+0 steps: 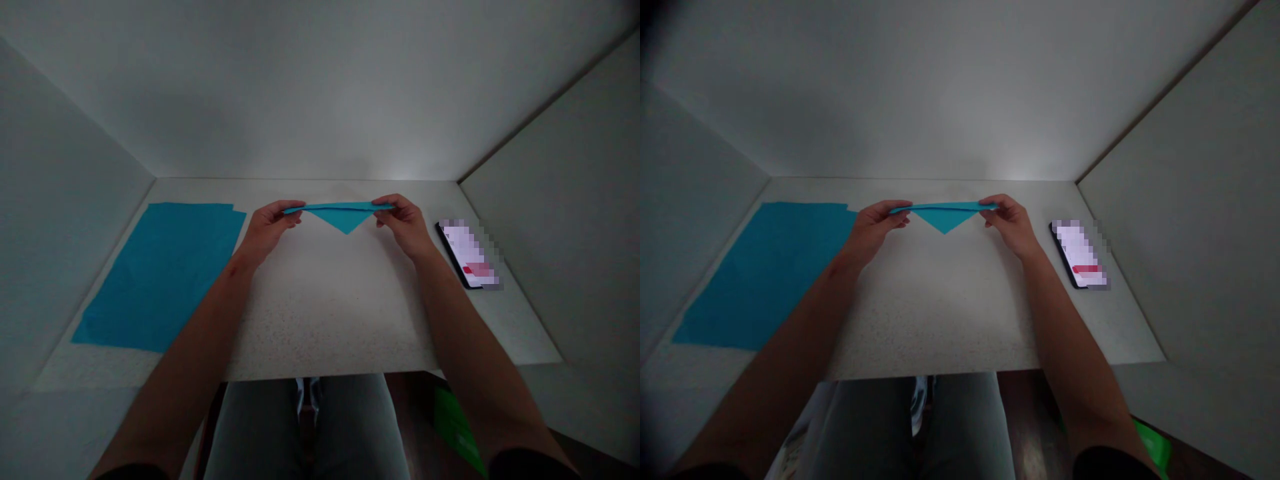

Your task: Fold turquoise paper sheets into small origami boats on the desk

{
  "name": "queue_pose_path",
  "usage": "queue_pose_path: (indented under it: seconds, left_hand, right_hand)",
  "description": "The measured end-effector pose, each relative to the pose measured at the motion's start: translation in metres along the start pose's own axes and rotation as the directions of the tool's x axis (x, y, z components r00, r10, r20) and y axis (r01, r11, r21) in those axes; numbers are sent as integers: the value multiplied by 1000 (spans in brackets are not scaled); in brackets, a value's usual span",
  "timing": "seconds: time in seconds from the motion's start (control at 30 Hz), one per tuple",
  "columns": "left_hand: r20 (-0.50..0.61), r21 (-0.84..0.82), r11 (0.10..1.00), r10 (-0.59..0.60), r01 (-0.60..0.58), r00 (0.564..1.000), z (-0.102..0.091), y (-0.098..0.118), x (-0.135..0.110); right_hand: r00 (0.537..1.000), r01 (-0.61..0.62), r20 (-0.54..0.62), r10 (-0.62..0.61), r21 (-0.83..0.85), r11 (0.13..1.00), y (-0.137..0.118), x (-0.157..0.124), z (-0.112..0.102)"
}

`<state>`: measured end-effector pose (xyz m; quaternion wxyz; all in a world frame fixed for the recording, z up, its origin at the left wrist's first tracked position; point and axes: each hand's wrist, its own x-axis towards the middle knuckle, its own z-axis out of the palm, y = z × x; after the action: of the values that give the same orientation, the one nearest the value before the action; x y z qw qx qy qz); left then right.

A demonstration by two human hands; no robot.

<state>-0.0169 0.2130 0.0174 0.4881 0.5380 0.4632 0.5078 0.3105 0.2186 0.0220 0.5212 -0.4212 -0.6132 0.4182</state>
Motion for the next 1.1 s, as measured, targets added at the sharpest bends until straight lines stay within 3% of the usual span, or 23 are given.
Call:
queue_pose_path:
  seconds: [0.5,0.77,1.1]
  left_hand:
    - [18,3,992,125,-125,992,7,-6,-2]
    - [-27,166,983,84,-78,996,3,-5,-3]
    - [-136,292,950,159,-113,978,0,-6,-2]
  right_hand:
    - [999,22,-34,-21,19,1000,7,2,4]
    - [999,5,-33,-5,23,1000,4,-1,5]
    - [998,46,-48,-48,-39,998,10,-2,3]
